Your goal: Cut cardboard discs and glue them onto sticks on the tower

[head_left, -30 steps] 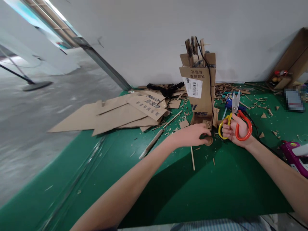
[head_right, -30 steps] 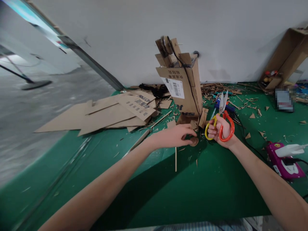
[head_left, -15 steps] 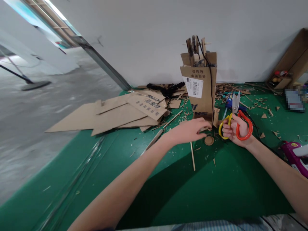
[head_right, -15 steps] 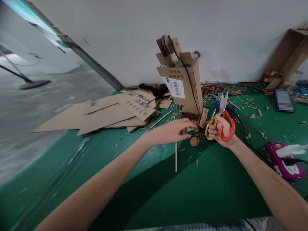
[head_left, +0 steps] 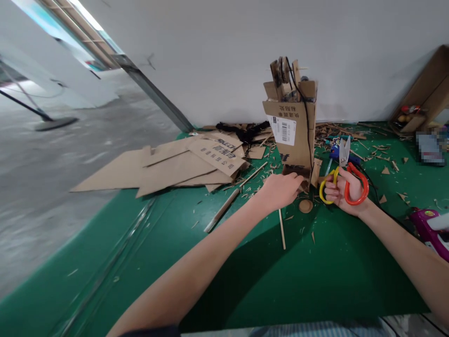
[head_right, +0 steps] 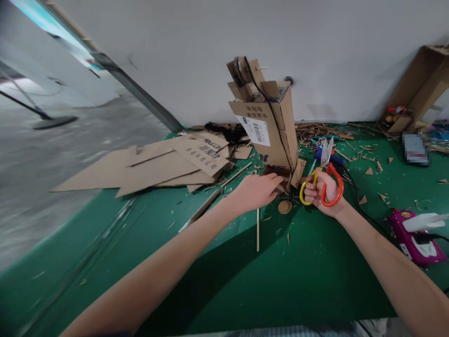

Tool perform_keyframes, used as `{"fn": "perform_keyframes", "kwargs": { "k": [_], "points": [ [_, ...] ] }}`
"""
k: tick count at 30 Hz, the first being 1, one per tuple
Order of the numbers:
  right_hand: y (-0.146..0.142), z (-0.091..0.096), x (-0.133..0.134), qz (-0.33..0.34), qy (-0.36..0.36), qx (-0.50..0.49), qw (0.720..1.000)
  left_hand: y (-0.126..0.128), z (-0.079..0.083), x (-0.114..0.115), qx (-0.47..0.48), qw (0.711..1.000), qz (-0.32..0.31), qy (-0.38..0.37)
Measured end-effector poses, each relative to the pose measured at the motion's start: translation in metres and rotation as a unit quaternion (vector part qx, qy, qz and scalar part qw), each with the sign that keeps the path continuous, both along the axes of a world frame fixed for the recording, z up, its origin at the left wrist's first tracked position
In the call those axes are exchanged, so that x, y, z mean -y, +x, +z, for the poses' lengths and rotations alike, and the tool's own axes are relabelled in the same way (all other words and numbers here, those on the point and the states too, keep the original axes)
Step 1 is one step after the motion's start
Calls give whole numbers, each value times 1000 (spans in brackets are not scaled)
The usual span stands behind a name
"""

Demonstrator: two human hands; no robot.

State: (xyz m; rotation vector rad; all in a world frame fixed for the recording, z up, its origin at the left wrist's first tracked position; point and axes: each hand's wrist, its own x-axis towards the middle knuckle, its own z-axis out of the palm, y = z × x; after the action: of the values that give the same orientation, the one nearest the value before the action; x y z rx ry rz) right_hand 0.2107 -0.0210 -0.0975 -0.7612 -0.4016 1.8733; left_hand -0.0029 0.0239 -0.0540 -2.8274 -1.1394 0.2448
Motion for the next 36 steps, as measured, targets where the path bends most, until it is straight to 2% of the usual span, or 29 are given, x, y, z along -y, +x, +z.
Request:
{"fn": "perform_keyframes", "kwargs": {
  "k": [6, 9, 12, 14, 16, 18, 21, 24, 27, 31, 36],
  "points": [
    [2, -3, 0, 7, 6, -5, 1000, 2, 7, 8, -19, 1000, 0, -11],
    [2, -4, 0, 5, 2, -4, 1000, -4, 18, 13, -28, 999, 0, -24],
    [1, -4, -1, 2, -3, -7, 1000, -14, 34, 16, -85, 995, 20, -56],
    [1, -3, -2, 3, -6, -11, 1000, -17, 43, 18, -94, 994, 42, -39],
    [1, -3, -3, 5, -7, -12, 1000, -12, 46, 20, -49, 998, 26, 18],
    [1, -4, -3, 8, -7, -9, 1000, 1, 43, 22, -6, 998, -18, 61],
    [2, -5, -3, 10, 5, -3, 1000, 27, 26, 21, -5, 990, -91, 107],
    [3, -7, -3, 13, 17, -3, 1000, 47, 6, 17, -28, 987, -87, 129],
    [4, -7, -2, 12, 13, 2, 1000, 55, -7, 14, -25, 991, -47, 122],
    [3, -7, -2, 8, 17, 5, 1000, 50, -5, 15, 23, 988, -44, 149],
    [2, -7, -1, -2, 31, 11, 999, 31, 9, 13, 154, 960, -38, 229]
  ]
}}
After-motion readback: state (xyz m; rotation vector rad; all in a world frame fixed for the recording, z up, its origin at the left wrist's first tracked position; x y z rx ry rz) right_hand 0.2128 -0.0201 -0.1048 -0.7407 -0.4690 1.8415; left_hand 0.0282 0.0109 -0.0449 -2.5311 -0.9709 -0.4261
